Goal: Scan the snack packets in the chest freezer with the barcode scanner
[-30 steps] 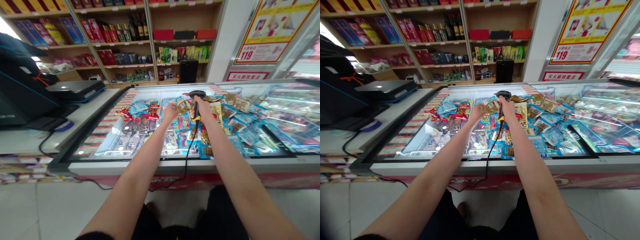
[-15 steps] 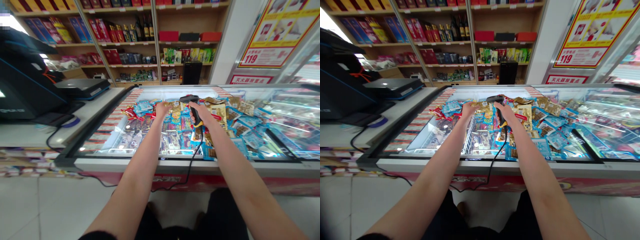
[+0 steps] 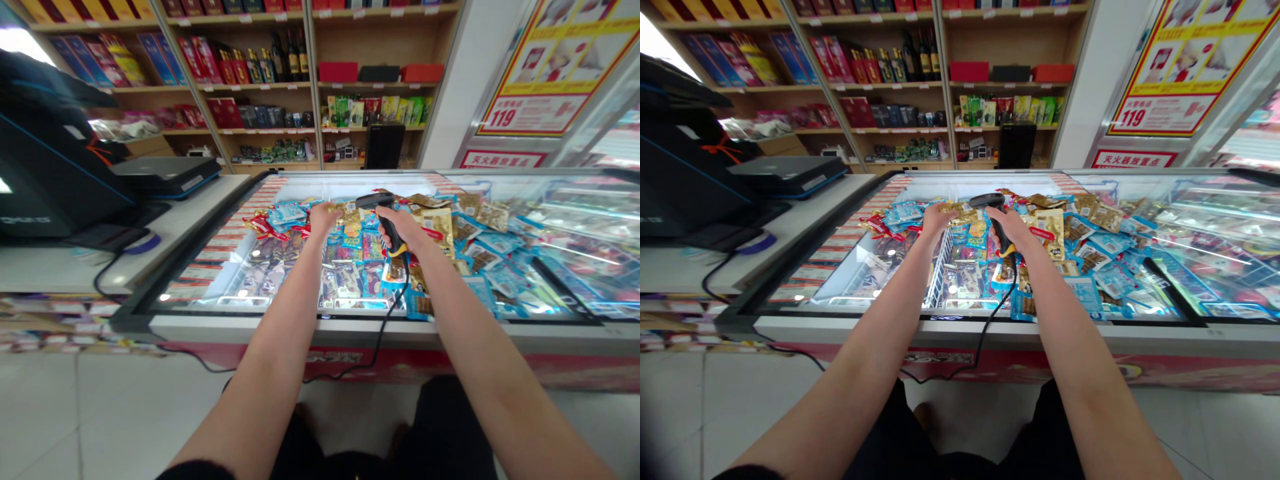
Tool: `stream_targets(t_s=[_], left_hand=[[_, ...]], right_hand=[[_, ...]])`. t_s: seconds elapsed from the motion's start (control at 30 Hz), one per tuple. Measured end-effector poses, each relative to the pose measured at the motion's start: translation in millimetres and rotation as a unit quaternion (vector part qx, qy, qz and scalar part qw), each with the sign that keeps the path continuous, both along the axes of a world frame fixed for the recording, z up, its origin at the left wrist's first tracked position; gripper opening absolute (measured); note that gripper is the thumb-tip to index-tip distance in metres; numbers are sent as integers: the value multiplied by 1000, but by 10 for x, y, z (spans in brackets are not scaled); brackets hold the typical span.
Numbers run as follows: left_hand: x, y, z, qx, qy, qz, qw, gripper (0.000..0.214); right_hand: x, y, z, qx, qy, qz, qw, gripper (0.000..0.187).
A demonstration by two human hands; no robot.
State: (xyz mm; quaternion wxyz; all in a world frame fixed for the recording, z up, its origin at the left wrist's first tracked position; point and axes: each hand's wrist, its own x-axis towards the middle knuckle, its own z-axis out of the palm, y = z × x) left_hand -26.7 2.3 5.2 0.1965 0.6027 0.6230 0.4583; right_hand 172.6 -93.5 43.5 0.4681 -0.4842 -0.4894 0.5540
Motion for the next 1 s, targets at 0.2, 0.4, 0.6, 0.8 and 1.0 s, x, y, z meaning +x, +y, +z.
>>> stream_targets(t_s=[0.2,0.4,0.6,0.8,1.0], left_hand=[[-14,59,-49,-7,-6,4,1000,35],[-53,124,-108,-6,-10,10,1000,37],[-93,121,-91,-3,-16,4,1000,40],[-106,123,-83,-7,-12,9,1000,41],[-107,112,-84,-10,-14,9,1000,39]], right_hand=[[6,5,-9,6,-3,11,1000,33],[18,2,-7,10,-7,18,1000,33],[33,2,4,17,-5,23,1000,31],[30,-5,4,16,-11,29,999,33],[-19,-38,17,14,-9,26,1000,33]])
